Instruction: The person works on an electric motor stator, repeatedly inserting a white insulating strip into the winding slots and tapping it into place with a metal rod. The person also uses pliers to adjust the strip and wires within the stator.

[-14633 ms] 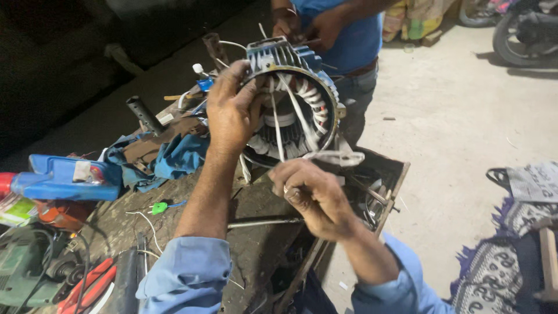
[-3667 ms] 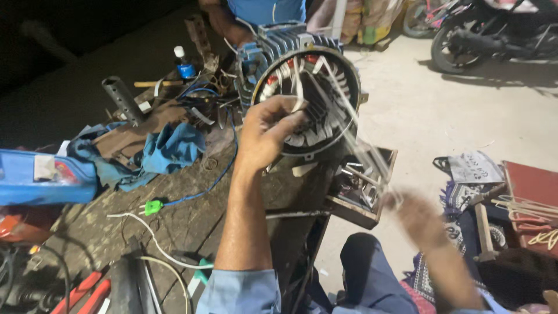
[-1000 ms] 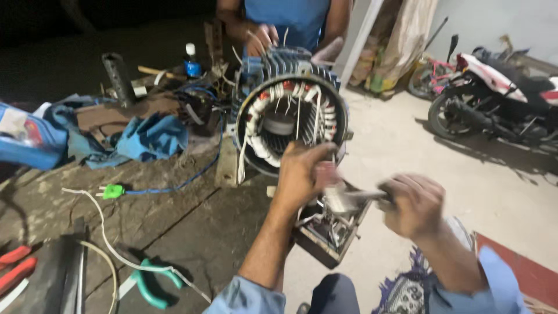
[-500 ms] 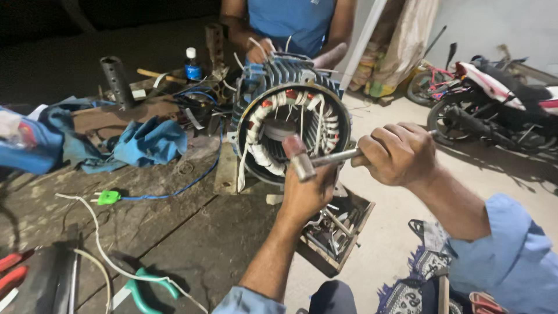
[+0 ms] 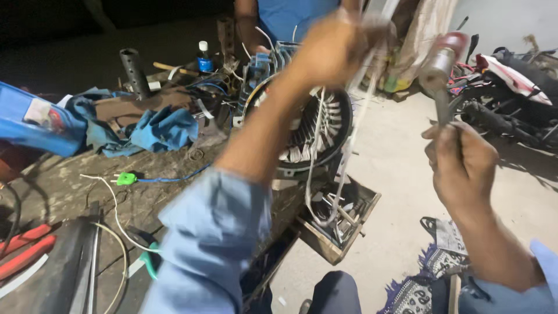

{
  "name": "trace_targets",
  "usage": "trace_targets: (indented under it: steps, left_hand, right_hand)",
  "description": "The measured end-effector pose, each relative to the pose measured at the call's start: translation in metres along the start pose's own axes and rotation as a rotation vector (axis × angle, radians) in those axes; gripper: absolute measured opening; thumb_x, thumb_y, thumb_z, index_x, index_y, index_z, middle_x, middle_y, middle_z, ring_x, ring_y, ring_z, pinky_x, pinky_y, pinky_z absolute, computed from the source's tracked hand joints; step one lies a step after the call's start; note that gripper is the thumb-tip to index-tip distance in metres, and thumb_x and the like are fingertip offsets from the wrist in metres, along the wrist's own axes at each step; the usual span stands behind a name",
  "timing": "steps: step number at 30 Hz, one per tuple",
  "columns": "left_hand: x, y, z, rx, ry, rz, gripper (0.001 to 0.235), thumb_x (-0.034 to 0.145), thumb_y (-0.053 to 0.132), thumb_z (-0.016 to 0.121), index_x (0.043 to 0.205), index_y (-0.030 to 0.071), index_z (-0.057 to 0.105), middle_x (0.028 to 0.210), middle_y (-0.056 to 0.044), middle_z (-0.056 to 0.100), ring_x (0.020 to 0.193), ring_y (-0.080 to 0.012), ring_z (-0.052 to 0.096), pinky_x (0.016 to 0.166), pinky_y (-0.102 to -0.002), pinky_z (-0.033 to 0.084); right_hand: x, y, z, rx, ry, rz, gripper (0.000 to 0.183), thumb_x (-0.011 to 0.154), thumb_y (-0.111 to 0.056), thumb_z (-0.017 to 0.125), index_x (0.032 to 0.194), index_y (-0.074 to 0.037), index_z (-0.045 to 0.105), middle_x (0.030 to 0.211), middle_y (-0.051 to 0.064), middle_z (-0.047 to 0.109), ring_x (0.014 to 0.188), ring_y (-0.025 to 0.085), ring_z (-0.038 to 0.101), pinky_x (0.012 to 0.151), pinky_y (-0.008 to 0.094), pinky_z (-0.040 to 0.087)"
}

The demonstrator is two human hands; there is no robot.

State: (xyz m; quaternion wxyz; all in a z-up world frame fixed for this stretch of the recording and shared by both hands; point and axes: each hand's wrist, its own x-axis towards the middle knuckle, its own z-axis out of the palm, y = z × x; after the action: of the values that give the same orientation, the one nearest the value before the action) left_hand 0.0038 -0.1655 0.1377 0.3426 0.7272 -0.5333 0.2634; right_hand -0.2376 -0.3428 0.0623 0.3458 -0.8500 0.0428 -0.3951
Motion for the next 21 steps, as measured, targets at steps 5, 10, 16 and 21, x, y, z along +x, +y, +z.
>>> trace_targets:
  steps: [5,10,16,21]
  left_hand:
    - [0.050,-0.096,0.035,-0.237,0.110,0.063,0.025,0.082,0.005,0.060,0.100,0.011,0.077,0.092,-0.011,0.079,0.086,-0.0249,0.076,0.076,-0.038,0.057]
    - [0.066,-0.142,0.070,0.177,0.084,-0.012,0.023,0.085,0.023,0.063,0.096,0.007,0.076,0.088,-0.018,0.075,0.078,-0.0323,0.073,0.068,-0.046,0.056]
    - [0.075,-0.178,0.099,-0.004,0.263,-0.219,0.023,0.079,0.023,0.062,0.082,0.005,0.076,0.073,-0.016,0.074,0.064,-0.0289,0.073,0.063,-0.045,0.058]
    - [0.092,-0.199,0.114,0.212,0.359,-0.146,0.019,0.079,0.021,0.064,0.077,0.008,0.077,0.070,-0.016,0.073,0.060,-0.0291,0.071,0.055,-0.048,0.053]
  right_hand:
    - [-0.010,-0.038,0.022,-0.453,-0.452,-0.258,0.022,0.093,-0.024,0.064,0.103,-0.009,0.076,0.067,0.012,0.069,0.051,0.021,0.065,0.052,0.037,0.049]
    - [0.022,-0.029,0.080,-0.901,-1.058,-0.424,0.022,0.088,-0.026,0.065,0.107,-0.019,0.075,0.082,0.010,0.074,0.068,0.028,0.070,0.060,0.042,0.056]
    - [0.047,-0.021,0.093,-0.847,-0.934,-0.286,0.024,0.093,-0.030,0.061,0.112,-0.025,0.074,0.092,0.010,0.074,0.082,0.028,0.072,0.072,0.043,0.059]
    - [0.031,-0.038,0.091,-0.807,-1.237,-0.189,0.041,0.076,-0.025,0.064,0.112,-0.035,0.081,0.095,0.006,0.077,0.090,0.028,0.074,0.081,0.045,0.059]
